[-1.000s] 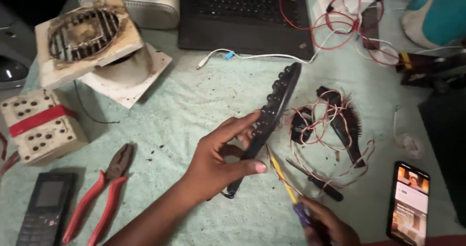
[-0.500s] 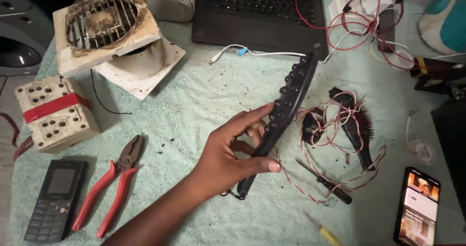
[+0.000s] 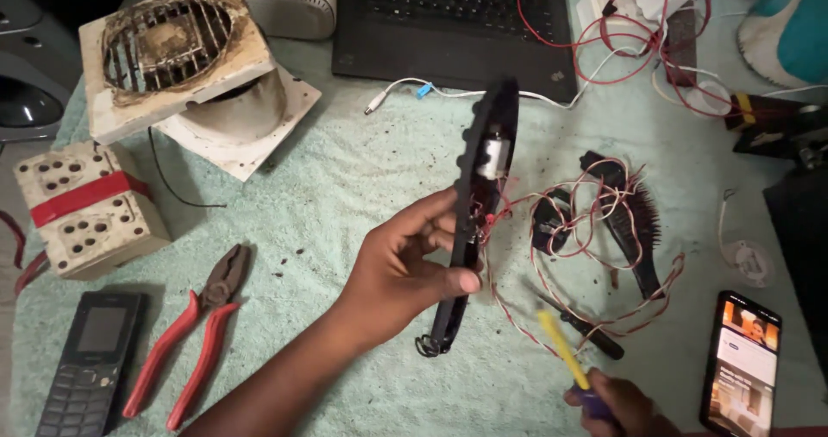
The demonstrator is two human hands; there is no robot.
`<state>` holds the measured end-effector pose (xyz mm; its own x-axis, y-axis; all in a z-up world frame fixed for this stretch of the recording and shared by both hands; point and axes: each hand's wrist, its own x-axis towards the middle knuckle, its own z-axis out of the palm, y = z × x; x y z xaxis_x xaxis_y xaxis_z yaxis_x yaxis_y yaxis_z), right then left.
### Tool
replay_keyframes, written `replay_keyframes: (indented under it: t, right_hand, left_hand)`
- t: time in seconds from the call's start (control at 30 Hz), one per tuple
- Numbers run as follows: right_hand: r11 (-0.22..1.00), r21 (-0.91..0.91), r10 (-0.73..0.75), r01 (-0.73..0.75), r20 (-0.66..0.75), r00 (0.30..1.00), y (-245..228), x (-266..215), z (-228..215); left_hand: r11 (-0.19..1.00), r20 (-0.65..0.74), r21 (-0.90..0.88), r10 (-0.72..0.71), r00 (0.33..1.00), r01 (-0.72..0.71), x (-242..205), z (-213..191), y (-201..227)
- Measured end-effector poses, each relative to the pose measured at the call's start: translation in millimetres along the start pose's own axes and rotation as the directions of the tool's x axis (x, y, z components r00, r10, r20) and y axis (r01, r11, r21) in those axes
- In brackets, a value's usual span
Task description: The person repairs a handheld electric hairbrush, working on its open handle with exposed wires, a motor and a battery. They reposition and tuck the wiring, use a screwdriver on the handle, and manipulate the brush body and detached parts on the workbench while testing the fit of components.
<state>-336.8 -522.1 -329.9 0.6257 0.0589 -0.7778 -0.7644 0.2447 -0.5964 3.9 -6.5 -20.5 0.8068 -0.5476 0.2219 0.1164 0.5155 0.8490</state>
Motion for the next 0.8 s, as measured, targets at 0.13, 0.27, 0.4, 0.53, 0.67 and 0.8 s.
replay_keyframes:
  t: [0.13, 0.27, 0.4, 0.53, 0.67, 0.8]
  right_hand:
    - [0.145, -0.671, -0.853, 0.727, 0.287, 0.435, -127, -68, 205]
    - [-0.067, -0.899, -0.965, 0.433, 0.170, 0.202, -181, -97, 317]
    - [0.061, -0.902, -0.939, 0.428, 0.094, 0.331, -174, -98, 307]
    - [0.055, -0.924, -0.948, 0.378, 0.071, 0.311, -178, -104, 319]
    - [0.599, -0.544, -0.702, 0.587, -0.004, 0.712, -81, -61, 147]
    - [0.470, -0.689, -0.806, 0.551, -0.082, 0.586, -109, -78, 201]
  left_hand:
    - [0.994, 0.026, -0.106, 0.023, 0.999, -0.020, -2, -3, -5]
    - [0.999, 0.004, -0.036, 0.007, 1.000, -0.006, -2, -1, -6]
    - [0.999, 0.002, 0.040, -0.030, 1.000, 0.030, -1, -2, -7]
    - [0.998, -0.008, 0.036, -0.048, 0.999, 0.048, -1, -1, -7]
    - [0.999, 0.006, 0.024, -0.040, 0.999, 0.039, 2, 1, 2]
    - [0.997, -0.030, 0.064, 0.033, 0.999, -0.031, 2, -3, 2]
